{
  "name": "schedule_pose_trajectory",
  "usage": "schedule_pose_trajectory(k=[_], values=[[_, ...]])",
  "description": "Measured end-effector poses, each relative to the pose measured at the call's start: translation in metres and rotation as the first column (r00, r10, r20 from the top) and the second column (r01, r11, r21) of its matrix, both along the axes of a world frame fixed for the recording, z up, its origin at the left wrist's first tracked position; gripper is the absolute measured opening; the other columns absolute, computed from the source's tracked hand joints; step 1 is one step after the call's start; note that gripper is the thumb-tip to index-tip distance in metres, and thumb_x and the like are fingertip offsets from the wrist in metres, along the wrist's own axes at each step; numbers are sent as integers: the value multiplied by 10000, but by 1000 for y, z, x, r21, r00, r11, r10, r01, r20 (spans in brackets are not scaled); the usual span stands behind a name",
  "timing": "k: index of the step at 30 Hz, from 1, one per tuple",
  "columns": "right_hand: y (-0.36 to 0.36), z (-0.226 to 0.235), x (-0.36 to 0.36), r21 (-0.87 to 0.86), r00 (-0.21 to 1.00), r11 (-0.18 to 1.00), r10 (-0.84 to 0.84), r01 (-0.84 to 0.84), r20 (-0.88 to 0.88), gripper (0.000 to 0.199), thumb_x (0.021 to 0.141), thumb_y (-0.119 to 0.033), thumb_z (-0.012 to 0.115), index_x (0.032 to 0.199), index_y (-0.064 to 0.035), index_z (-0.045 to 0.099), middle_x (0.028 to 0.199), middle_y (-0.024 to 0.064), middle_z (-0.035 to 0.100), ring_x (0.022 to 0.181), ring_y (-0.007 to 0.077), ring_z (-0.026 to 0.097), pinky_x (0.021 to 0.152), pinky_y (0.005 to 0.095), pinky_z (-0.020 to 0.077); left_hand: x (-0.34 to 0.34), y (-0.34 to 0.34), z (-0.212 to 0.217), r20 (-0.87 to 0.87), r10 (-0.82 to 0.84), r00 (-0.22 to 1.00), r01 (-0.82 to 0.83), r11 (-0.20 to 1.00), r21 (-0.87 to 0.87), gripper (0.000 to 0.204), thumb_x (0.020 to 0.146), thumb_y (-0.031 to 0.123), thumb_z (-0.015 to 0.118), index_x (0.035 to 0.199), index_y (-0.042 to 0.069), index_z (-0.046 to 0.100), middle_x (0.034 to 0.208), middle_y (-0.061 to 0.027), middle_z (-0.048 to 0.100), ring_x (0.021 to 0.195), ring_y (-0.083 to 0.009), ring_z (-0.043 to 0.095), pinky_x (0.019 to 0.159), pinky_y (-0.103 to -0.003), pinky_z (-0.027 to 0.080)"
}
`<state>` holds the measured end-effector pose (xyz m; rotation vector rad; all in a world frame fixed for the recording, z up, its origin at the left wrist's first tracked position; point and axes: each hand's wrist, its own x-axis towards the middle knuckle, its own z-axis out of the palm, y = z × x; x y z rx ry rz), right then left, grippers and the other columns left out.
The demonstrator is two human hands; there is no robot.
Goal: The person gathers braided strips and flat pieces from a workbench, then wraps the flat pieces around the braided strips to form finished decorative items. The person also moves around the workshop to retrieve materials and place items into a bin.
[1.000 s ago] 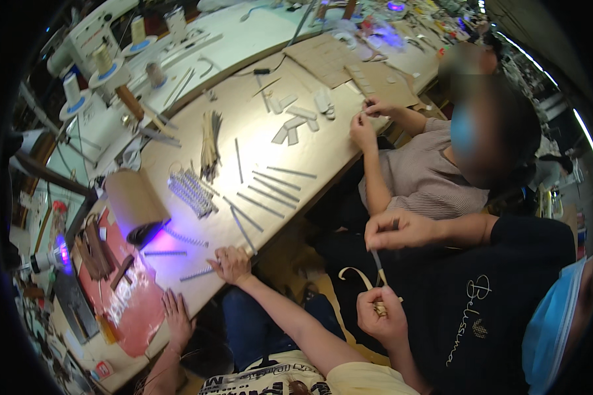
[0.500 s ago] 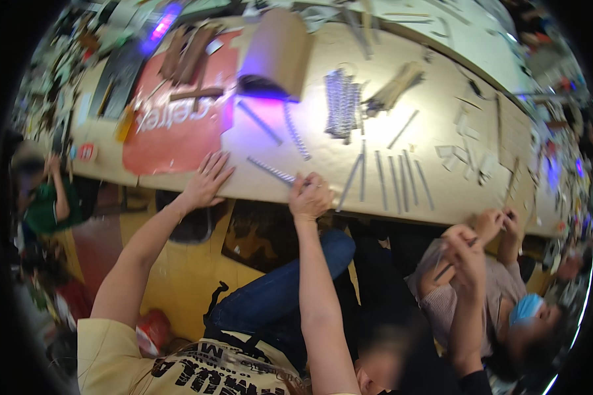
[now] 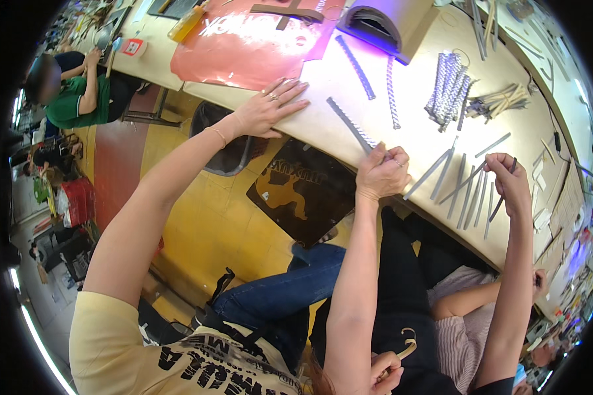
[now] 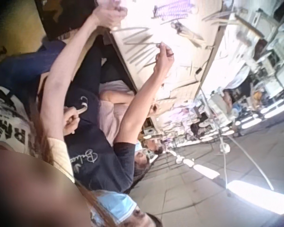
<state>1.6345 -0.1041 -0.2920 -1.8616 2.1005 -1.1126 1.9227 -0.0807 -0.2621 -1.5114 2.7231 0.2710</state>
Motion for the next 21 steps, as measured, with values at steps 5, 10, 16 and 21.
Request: schedule_pose_trajectory(k=[5, 10, 16, 21], values=[[-1, -3, -1, -93, 997, 995, 42, -37, 58, 534, 905, -573, 472, 820, -47, 473, 682, 145, 509, 645, 400, 522, 625, 521, 361, 0, 3, -6, 23, 3, 1000, -1, 998, -63, 1037, 681, 436, 788, 1509, 166, 226, 1573, -139, 180, 1443, -298, 214, 1202, -437, 137], [18, 10, -6, -138, 941, 984, 150, -113, 304, 420, 950, -380, 515, 866, 25, 444, 697, 203, 500, 622, 403, 477, 608, 499, 391, -6, 15, -5, 62, 60, 996, -48, 981, -190, 993, 693, 469, 768, 1499, 185, 261, 1557, -154, 222, 1433, -296, 244, 1185, -457, 166], [141, 20, 6, -191, 978, 959, 208, -207, -16, 238, 953, -181, 596, 949, 48, 534, 817, 198, 572, 691, 362, 566, 619, 432, 481, -81, 145, -7, -10, 544, 839, -495, 757, -426, 501, 893, 232, 458, 1341, 8, 474, 1460, -255, 365, 1311, -379, 416, 1102, -493, 303], [311, -36, -2, 634, 701, 430, 663, -643, 263, 246, 936, -206, 584, 1040, -11, 475, 909, 271, 622, 843, 442, 619, 699, 474, 494, -98, 410, -27, -73, 311, 948, -297, 942, 152, 506, 834, 299, 564, 1246, 4, 571, 1435, -251, 406, 1217, -320, 525, 1113, -496, 296]])
